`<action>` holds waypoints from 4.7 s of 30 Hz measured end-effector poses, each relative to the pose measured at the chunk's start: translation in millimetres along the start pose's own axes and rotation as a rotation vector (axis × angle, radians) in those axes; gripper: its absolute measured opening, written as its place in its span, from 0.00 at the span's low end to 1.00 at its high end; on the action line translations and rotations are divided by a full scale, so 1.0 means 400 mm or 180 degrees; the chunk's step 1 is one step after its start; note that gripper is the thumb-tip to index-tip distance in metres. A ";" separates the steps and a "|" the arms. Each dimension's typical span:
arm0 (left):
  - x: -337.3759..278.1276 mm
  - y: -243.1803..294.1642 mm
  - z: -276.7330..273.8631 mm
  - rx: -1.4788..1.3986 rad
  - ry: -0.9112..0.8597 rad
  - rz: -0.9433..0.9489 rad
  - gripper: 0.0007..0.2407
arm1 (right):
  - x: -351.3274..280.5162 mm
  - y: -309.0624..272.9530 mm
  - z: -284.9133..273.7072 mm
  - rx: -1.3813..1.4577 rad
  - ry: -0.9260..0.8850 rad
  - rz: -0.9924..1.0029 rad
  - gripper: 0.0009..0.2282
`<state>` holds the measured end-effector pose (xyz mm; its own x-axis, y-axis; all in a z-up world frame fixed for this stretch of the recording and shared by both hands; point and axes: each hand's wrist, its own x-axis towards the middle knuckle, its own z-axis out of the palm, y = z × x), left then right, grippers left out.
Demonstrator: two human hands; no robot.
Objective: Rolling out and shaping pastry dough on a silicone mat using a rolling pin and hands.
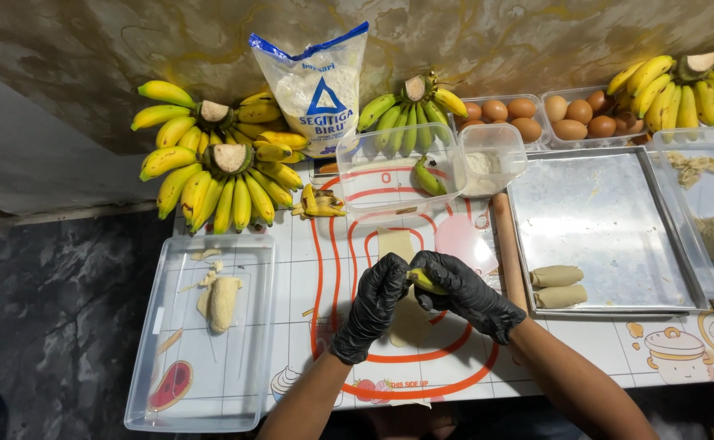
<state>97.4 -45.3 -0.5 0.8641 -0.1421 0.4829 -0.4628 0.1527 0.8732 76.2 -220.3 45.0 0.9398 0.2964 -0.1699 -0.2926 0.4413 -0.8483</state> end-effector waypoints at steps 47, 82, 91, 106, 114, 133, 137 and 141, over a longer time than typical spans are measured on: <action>0.015 0.129 0.030 -0.1537 -0.0300 -0.1251 0.11 | -0.013 0.123 -0.072 0.1728 0.0840 0.0995 0.20; 0.037 0.077 0.026 -0.0903 0.0285 -0.1576 0.08 | 0.010 0.013 0.045 -0.0665 0.0760 -0.1107 0.10; 0.033 0.057 0.025 -0.0858 0.0453 -0.1747 0.04 | 0.012 0.010 0.034 -0.0816 0.0676 -0.1163 0.15; 0.042 0.130 0.045 -0.0792 0.0300 -0.1419 0.09 | 0.001 0.053 0.047 0.1461 0.1509 -0.0112 0.17; 0.028 0.131 0.063 -0.0731 0.0287 -0.1235 0.08 | -0.012 -0.013 0.089 0.1578 0.1696 0.0185 0.15; 0.027 0.159 0.070 -0.0558 0.0218 -0.0974 0.08 | 0.015 -0.032 -0.032 0.1981 0.1219 -0.0503 0.19; 0.027 0.165 0.069 -0.0669 0.0215 -0.0996 0.09 | 0.003 -0.051 -0.029 0.1921 0.1153 -0.0592 0.19; 0.031 0.167 0.065 -0.0635 0.0137 -0.1014 0.09 | 0.008 -0.070 -0.030 0.1866 0.1084 -0.0815 0.18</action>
<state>72.1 -62.4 65.8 0.9680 -0.1727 0.1823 -0.1256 0.2956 0.9470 89.5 -241.9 62.1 0.9664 -0.1153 -0.2297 -0.0125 0.8715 -0.4903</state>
